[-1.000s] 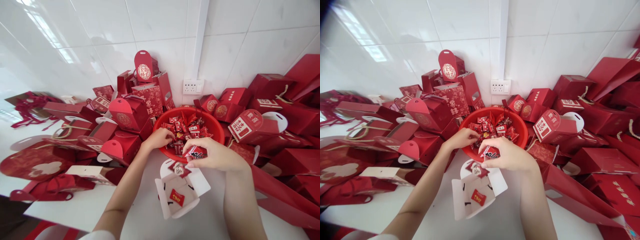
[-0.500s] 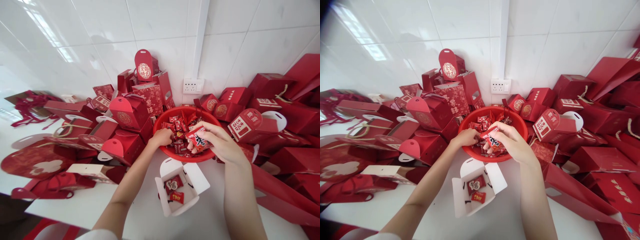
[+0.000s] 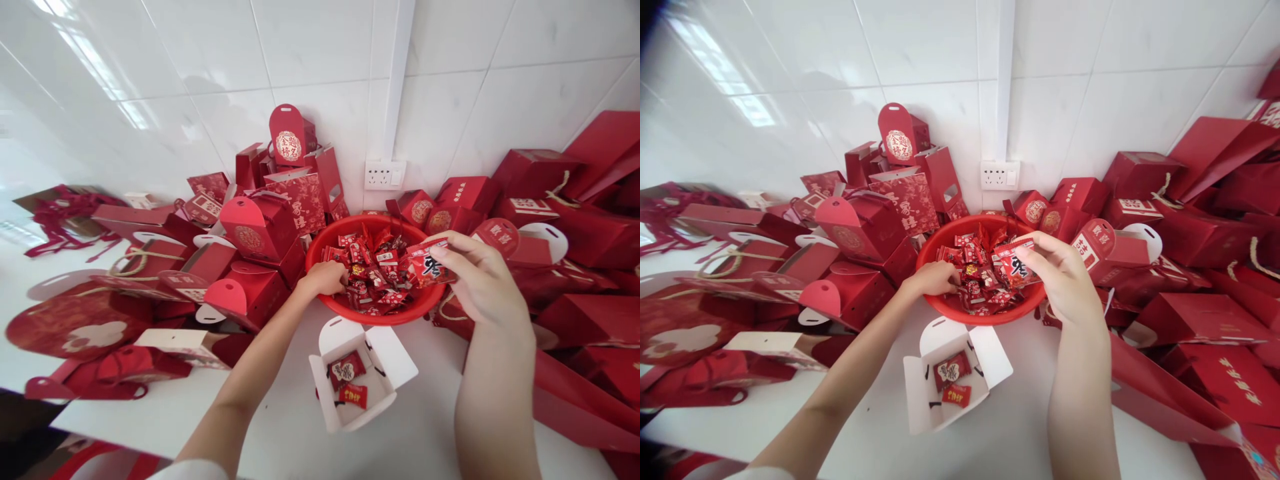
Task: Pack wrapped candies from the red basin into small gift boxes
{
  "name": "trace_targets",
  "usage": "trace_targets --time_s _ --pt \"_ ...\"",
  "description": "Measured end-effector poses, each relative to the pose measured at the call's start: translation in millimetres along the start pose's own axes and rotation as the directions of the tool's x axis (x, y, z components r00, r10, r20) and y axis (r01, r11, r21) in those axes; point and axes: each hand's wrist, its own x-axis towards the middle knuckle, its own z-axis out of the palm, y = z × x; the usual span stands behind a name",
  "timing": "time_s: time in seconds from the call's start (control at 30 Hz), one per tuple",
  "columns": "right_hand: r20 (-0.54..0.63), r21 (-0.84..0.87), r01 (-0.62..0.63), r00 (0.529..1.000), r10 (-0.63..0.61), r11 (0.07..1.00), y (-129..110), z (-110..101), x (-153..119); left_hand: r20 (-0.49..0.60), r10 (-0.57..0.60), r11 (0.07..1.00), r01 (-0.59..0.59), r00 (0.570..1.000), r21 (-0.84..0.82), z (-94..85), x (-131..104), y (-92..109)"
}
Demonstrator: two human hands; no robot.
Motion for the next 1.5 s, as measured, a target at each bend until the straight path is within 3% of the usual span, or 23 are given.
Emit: trace_targets --time_s 0.2,0.27,0.4,0.53,0.6,0.7,0.8,0.9,1.03,1.2,1.33,1.43,1.5 --pt "0.001 -0.057 0.02 1.0 -0.02 0.998 2 -1 0 -0.242 0.082 0.945 -0.152 0.967 -0.289 8.9 4 -14" --pt "0.006 -0.053 0.027 1.0 -0.026 0.998 2 -1 0 -0.318 0.126 0.857 -0.264 0.94 -0.443 11.5 3 -16" --pt "0.005 -0.062 0.049 0.999 -0.049 0.997 1 0 -1 -0.429 0.225 0.579 -0.474 0.875 -0.663 11.2 -21 -11" --pt "0.013 -0.099 0.047 0.999 -0.046 0.994 1 -1 -2 -0.493 0.284 0.489 -0.566 0.823 -0.664 6.2 -61 3" --pt "0.032 -0.119 0.042 0.999 -0.039 0.992 1 -1 -2 -0.473 0.37 0.503 -0.601 0.799 -0.621 5.4 -78 8" --pt "0.056 -0.129 0.038 0.998 -0.031 0.991 0 0 -4 -0.412 0.453 0.606 -0.613 0.79 -0.507 9.7 -96 10" --pt "0.094 -0.138 0.043 0.995 -0.03 0.99 -2 2 -7 -0.399 0.38 0.718 -0.538 0.835 -0.442 19.3 -111 7" --pt "0.193 -0.183 0.049 0.981 -0.012 0.982 -5 6 -10 -0.4 0.294 0.767 -0.463 0.868 -0.443 29.6 -127 3" --pt "0.393 -0.305 0.043 0.916 0.084 0.952 -8 17 -14 -0.344 0.214 0.821 -0.359 0.914 -0.444 41.1 -146 -2" --pt "0.601 -0.294 0.038 0.784 0.154 0.955 -6 42 -21 -0.257 0.179 0.8 -0.293 0.95 -0.524 53.7 -154 -11" --pt "0.661 -0.369 0.043 0.715 0.229 0.929 8 62 -34 -0.227 0.214 0.759 -0.308 0.95 -0.574 58.1 -152 -15" --pt "0.669 -0.464 0.152 0.706 0.233 0.873 23 68 -46 -0.242 0.249 0.738 -0.345 0.938 -0.58 58.6 -151 -16" --pt "0.65 -0.523 0.242 0.734 0.199 0.818 30 66 -54 -0.242 0.235 0.739 -0.335 0.941 -0.584 59.3 -151 -17"
